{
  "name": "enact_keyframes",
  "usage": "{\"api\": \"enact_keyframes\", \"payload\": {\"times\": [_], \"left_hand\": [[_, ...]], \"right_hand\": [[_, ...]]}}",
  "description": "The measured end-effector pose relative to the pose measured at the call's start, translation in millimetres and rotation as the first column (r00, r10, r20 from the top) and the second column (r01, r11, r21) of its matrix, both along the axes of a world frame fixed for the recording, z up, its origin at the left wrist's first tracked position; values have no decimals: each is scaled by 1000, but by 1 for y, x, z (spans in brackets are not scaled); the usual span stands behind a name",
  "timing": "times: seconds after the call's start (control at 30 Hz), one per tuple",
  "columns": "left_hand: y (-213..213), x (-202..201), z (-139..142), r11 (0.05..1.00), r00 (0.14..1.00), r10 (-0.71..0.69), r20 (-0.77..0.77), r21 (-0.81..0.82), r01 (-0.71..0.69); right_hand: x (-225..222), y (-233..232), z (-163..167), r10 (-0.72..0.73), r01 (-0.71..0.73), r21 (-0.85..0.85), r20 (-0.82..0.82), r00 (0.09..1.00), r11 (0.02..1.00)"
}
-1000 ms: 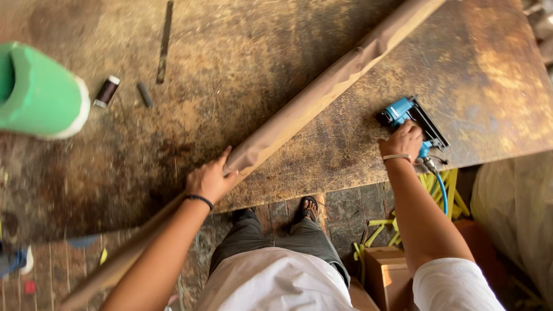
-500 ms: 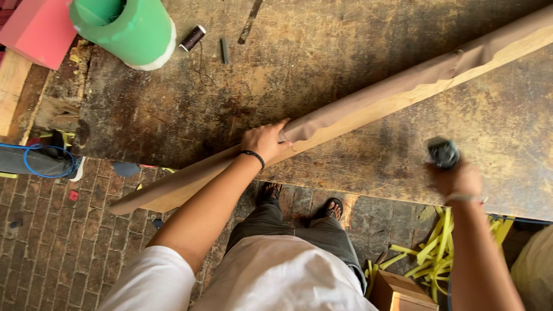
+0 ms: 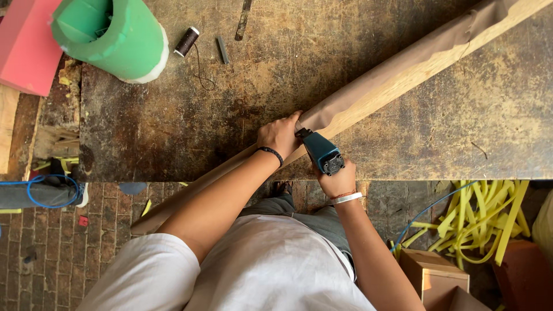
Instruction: The person wraps brown fabric around a long wooden strip on a workbench, folds the fabric edges over the wood, and secures it with a pneumatic nail gun along the length. They then trim excess fabric with shears and continue folding and stapling the remaining edge.
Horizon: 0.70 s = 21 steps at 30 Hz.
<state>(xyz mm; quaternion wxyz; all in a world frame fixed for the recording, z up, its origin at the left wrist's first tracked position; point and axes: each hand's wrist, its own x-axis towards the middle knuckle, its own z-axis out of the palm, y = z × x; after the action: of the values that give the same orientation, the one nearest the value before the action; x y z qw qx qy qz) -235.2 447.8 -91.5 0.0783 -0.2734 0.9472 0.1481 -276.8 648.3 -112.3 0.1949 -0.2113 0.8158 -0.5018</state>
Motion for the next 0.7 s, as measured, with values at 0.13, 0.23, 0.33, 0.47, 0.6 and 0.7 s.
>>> {"api": "enact_keyframes", "payload": {"times": [0.13, 0.23, 0.33, 0.47, 0.6, 0.7], "left_hand": [[-5, 0, -1, 1000, 997, -14, 81, 26, 12], [-5, 1, -1, 999, 998, -28, 54, 30, 27], [-5, 2, -1, 1000, 999, -20, 39, 19, 19], [-6, 3, 0, 1000, 999, -2, 35, 14, 2], [-2, 2, 9, 1000, 999, -9, 44, -11, 9], [7, -1, 18, 998, 991, 43, 127, 38, -48]], "right_hand": [[8, -1, 2, -1, 4, 62, -60, 998, 998], [9, -2, 4, -29, 34, 132, -38, 999, 991], [10, -3, 7, -19, 32, 191, -71, 997, 981], [16, -6, 5, -49, 63, 254, -58, 997, 965], [1, 2, 3, -56, 53, 181, 13, 998, 982], [-43, 30, 5, -64, 52, 423, 14, 998, 905]]}}
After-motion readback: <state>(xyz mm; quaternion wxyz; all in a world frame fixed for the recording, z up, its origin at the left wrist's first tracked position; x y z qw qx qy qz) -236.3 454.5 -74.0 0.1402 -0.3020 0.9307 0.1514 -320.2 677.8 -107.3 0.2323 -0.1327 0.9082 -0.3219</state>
